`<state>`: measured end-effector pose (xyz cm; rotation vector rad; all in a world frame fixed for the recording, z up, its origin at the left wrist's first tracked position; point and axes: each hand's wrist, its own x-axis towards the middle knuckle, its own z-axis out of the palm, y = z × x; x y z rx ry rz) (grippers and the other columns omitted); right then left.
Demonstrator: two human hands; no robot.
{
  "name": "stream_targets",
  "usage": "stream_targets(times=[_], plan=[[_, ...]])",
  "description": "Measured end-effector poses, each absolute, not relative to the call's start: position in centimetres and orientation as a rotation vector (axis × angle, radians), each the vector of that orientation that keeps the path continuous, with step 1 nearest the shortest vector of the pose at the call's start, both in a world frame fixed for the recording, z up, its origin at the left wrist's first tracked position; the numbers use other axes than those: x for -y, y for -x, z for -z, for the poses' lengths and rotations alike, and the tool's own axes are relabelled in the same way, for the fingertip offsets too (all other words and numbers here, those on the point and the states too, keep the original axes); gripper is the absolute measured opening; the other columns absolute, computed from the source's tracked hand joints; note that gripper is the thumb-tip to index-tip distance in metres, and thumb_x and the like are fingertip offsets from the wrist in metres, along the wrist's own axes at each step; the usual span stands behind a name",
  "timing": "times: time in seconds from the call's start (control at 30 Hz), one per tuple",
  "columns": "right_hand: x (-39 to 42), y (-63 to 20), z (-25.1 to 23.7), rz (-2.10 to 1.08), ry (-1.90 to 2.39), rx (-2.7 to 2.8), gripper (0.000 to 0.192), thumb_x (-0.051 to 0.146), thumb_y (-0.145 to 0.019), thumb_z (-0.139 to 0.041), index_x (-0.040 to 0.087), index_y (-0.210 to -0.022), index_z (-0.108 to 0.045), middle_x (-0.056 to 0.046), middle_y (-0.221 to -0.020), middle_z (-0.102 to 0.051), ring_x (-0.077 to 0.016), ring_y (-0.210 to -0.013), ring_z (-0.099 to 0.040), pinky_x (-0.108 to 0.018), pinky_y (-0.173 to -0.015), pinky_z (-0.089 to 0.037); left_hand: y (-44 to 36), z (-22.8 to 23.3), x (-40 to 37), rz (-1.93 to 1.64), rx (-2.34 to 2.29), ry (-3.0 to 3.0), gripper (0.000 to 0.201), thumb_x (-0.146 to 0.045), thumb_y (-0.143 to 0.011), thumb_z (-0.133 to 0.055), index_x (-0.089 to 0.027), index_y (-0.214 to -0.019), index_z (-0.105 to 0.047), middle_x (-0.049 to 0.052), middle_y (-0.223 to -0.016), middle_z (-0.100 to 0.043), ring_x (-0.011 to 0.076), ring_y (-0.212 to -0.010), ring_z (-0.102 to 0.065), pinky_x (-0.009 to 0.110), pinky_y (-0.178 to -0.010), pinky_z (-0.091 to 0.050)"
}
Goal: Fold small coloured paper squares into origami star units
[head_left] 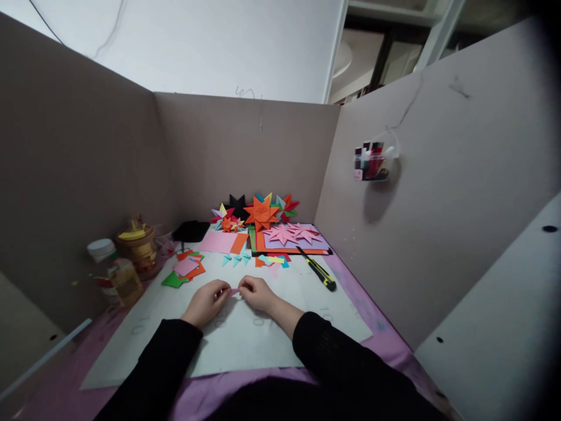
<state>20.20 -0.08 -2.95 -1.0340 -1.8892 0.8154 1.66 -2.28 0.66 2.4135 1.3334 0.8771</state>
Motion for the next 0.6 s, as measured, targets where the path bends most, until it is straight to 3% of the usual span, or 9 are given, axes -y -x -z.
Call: stream_targets(times=[0.13, 0.43, 0.6], plan=[[0.3, -20.2, 2.8, -0.671, 1.036, 1.955, 0.010, 0.014, -0.077, -0.049, 0.017, -0.074, -0.057, 0.002, -0.068, -0.055, -0.0110, -0.063, -0.049, -0.021, -0.061, -0.039, -1.8, -0.6, 2.4, -0.858, -1.346, -2.437, 0.025, -0.032, -0.084, -0.042, -0.017, -0.078, -0.061, 0.003, -0.070, -0.059, 0.0140, -0.062, -0.050, 0.023, -0.058, -0.038], [1.2, -20.3, 2.4, -0.303, 0.928, 2.045, 0.011, 0.012, -0.081, -0.048, 0.018, -0.082, -0.057, -0.007, -0.093, -0.052, -0.0187, -0.092, -0.047, -0.032, -0.084, -0.039, -2.8, -0.5, 2.8, -0.923, -1.354, -2.532, 0.025, -0.033, -0.086, -0.043, -0.018, -0.077, -0.060, 0.004, -0.074, -0.059, 0.0147, -0.068, -0.052, 0.025, -0.063, -0.038], [1.3, -20.5, 2.5, -0.289, 0.911, 2.127, 0.014, 0.010, -0.081, -0.046, 0.018, -0.081, -0.057, -0.005, -0.086, -0.053, -0.0187, -0.089, -0.046, -0.032, -0.082, -0.039, -3.4, -0.4, 3.0, -0.878, -1.343, -2.579, 0.024, -0.031, -0.087, -0.041, -0.019, -0.078, -0.060, 0.003, -0.075, -0.059, 0.0142, -0.069, -0.052, 0.024, -0.064, -0.038]])
